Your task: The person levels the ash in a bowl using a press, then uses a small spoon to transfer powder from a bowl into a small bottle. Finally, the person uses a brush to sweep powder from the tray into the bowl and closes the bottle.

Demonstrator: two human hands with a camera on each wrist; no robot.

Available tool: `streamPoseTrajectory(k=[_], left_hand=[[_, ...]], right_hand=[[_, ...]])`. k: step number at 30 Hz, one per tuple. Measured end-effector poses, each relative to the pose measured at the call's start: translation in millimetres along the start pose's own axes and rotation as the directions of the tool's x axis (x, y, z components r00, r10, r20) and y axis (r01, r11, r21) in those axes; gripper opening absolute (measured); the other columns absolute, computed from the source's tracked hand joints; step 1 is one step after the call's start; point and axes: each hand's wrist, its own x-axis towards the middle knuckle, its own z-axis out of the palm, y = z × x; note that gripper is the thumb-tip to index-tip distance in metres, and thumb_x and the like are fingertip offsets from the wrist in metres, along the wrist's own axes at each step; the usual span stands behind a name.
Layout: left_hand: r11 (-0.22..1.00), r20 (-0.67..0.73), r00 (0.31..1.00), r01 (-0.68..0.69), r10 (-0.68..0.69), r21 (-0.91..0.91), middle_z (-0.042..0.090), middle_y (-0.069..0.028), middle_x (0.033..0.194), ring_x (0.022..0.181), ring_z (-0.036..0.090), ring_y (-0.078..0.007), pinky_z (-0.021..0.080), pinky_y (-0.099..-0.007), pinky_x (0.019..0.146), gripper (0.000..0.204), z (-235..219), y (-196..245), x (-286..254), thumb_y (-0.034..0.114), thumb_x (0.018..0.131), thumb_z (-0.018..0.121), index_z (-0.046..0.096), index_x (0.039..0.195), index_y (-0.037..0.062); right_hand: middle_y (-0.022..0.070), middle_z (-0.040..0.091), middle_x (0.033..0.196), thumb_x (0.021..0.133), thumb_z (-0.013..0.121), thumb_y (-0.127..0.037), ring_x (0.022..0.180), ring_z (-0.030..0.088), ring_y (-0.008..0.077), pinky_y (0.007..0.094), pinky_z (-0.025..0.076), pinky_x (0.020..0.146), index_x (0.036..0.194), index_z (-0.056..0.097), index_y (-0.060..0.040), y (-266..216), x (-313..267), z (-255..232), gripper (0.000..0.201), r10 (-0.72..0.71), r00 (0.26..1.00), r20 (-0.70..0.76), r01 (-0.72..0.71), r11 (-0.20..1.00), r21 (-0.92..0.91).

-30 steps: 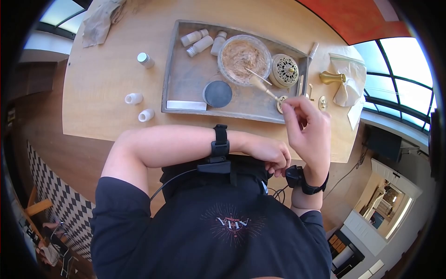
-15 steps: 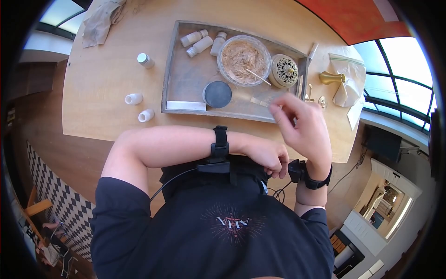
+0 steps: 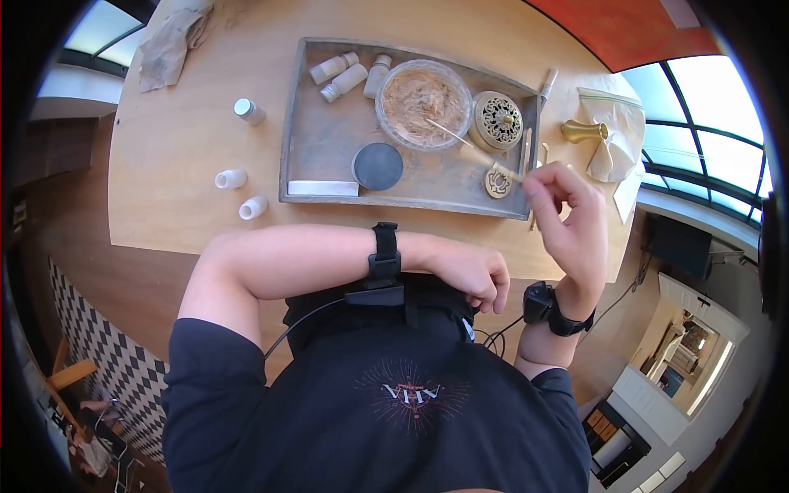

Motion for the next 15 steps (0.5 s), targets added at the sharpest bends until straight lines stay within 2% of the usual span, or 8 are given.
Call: streamPoseTrajectory(k=[3, 6, 9, 12, 13, 15], left_hand=[[1.0, -0.005, 1.0, 0.013, -0.013, 0.007, 0.073, -0.0069, 0.09, 0.079, 0.065, -0.0133, 0.052, -0.0275, 0.074, 0.028, 0, 3, -1, 0.005, 0.084, 0.061, 0.074, 0.107, -0.0044], [1.0, -0.005, 1.0, 0.006, -0.006, 0.009, 0.073, -0.0067, 0.09, 0.079, 0.065, -0.0133, 0.052, -0.0276, 0.074, 0.028, 0, 3, -1, 0.005, 0.084, 0.06, 0.074, 0.107, -0.0043], [1.0, -0.004, 1.0, 0.008, -0.008, -0.006, 0.073, -0.0065, 0.09, 0.079, 0.065, -0.0133, 0.052, -0.0277, 0.074, 0.028, 0, 0, 0, 0.005, 0.085, 0.06, 0.074, 0.106, -0.0041], [1.0, 0.0, 1.0, 0.007, -0.007, 0.007, 0.073, -0.0064, 0.09, 0.079, 0.065, -0.0131, 0.052, -0.0277, 0.073, 0.028, -1, 1, 0, 0.005, 0.085, 0.06, 0.074, 0.107, -0.004], [1.0, 0.002, 1.0, 0.007, -0.007, 0.005, 0.073, -0.0064, 0.09, 0.079, 0.065, -0.0131, 0.052, -0.0276, 0.073, 0.028, -1, 1, 0, 0.006, 0.085, 0.06, 0.074, 0.107, -0.004], [1.0, 0.002, 1.0, 0.006, -0.006, 0.001, 0.073, -0.0065, 0.09, 0.079, 0.065, -0.013, 0.052, -0.0275, 0.073, 0.028, -1, 0, 1, 0.006, 0.085, 0.06, 0.074, 0.107, -0.0039]], right_hand=[[0.0059, 0.059, 0.061, 0.094, 0.069, -0.008, 0.052, 0.046, 0.0084, 0.0264, 0.035, 0.05, 0.091, 0.067, 0.0022, -2, 4, 3, 0.011, -0.015, 0.988, -0.151, -0.008, 0.989, -0.15], [0.0064, 0.057, 0.059, 0.095, 0.069, -0.009, 0.051, 0.046, 0.0089, 0.0269, 0.035, 0.05, 0.091, 0.067, 0.0022, 3, 2, 3, 0.012, -0.011, 1.0, 0.029, 0.013, 0.998, -0.056], [0.0071, 0.055, 0.058, 0.095, 0.069, -0.009, 0.05, 0.046, 0.0101, 0.028, 0.035, 0.05, 0.093, 0.067, 0.002, 1, 4, 8, 0.012, 0.001, 0.979, -0.205, -0.016, 0.997, -0.072], [0.0072, 0.055, 0.058, 0.096, 0.07, -0.01, 0.05, 0.047, 0.0104, 0.0285, 0.035, 0.049, 0.094, 0.067, 0.0013, 2, 2, 4, 0.012, 0.068, 0.997, 0.021, -0.066, 0.992, -0.107], [0.0069, 0.055, 0.058, 0.096, 0.069, -0.009, 0.05, 0.047, 0.0109, 0.0283, 0.036, 0.05, 0.094, 0.067, 0.0007, 4, 2, 6, 0.011, 0.018, 0.999, 0.033, -0.015, 0.995, -0.1], [0.0061, 0.055, 0.059, 0.096, 0.069, -0.009, 0.05, 0.046, 0.0104, 0.0279, 0.036, 0.05, 0.094, 0.067, 0.0006, 2, 2, 13, 0.01, -0.015, 0.988, -0.151, 0.005, 0.998, -0.065]])
